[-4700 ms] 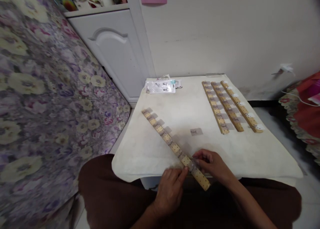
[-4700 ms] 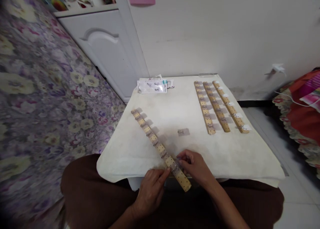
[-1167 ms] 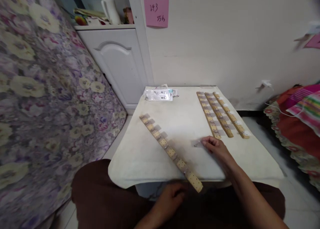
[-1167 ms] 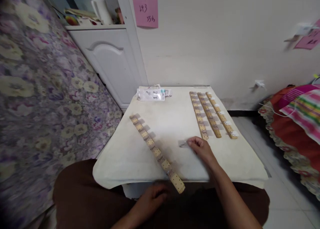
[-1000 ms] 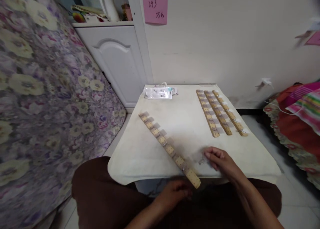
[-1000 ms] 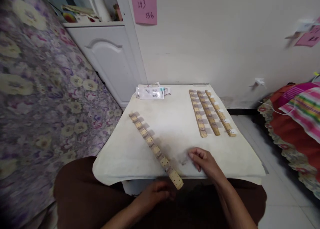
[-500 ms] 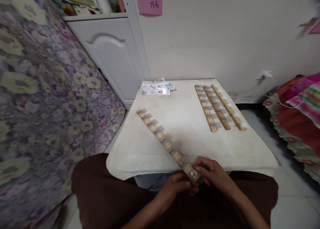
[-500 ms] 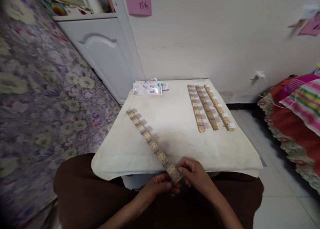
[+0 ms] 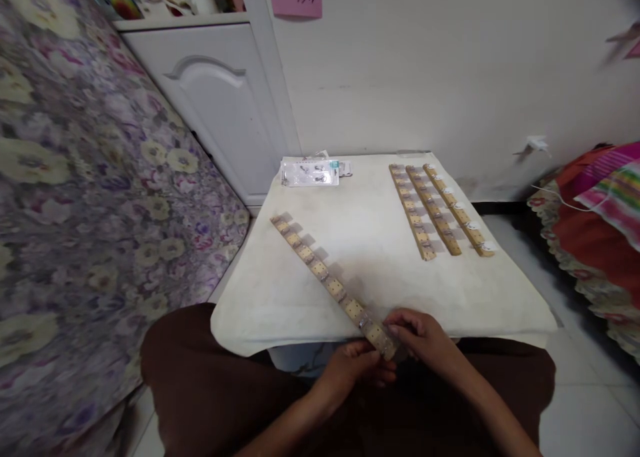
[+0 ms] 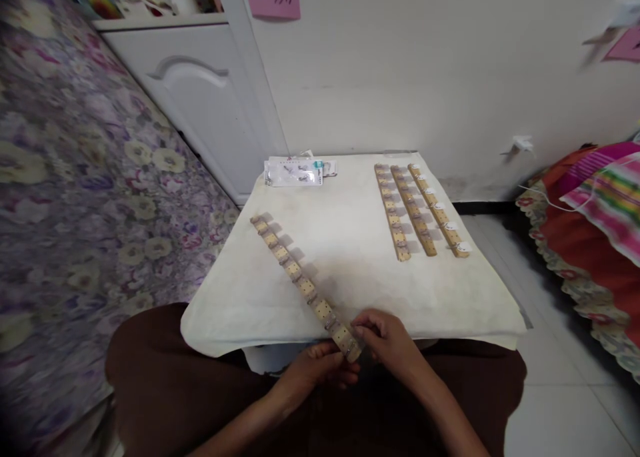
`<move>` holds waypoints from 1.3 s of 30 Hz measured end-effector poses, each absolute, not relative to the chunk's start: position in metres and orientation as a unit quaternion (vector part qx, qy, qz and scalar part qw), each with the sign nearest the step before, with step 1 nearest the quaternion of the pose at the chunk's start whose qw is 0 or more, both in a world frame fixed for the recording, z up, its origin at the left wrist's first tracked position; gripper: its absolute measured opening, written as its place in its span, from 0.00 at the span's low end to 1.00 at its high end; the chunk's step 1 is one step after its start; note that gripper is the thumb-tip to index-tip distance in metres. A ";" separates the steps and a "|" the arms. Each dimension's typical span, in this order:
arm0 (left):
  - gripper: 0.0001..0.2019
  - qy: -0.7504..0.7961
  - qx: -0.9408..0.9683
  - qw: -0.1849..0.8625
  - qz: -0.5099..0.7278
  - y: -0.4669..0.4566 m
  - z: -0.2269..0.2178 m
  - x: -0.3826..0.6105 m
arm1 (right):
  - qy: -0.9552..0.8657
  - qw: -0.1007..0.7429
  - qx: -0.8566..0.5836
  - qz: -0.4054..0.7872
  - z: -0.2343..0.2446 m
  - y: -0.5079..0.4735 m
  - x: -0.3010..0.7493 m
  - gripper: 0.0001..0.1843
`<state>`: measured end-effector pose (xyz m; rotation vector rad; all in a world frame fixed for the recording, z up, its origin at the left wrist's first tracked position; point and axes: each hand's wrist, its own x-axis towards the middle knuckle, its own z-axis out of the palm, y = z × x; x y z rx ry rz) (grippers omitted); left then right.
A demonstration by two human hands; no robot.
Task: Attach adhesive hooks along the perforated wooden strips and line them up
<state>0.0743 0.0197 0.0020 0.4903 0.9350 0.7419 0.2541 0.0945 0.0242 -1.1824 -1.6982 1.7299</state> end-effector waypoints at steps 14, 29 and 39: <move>0.22 0.463 0.204 0.783 0.360 0.024 0.010 0.078 | -0.601 0.219 -0.428 0.639 0.023 0.096 0.255 0.10; 0.21 0.481 0.202 0.764 0.380 0.025 0.012 0.083 | -0.579 0.246 -0.466 0.622 0.022 0.090 0.252 0.13; 0.21 0.477 0.206 0.769 0.373 0.026 0.010 0.083 | -0.584 0.288 -0.547 0.525 0.019 0.070 0.275 0.16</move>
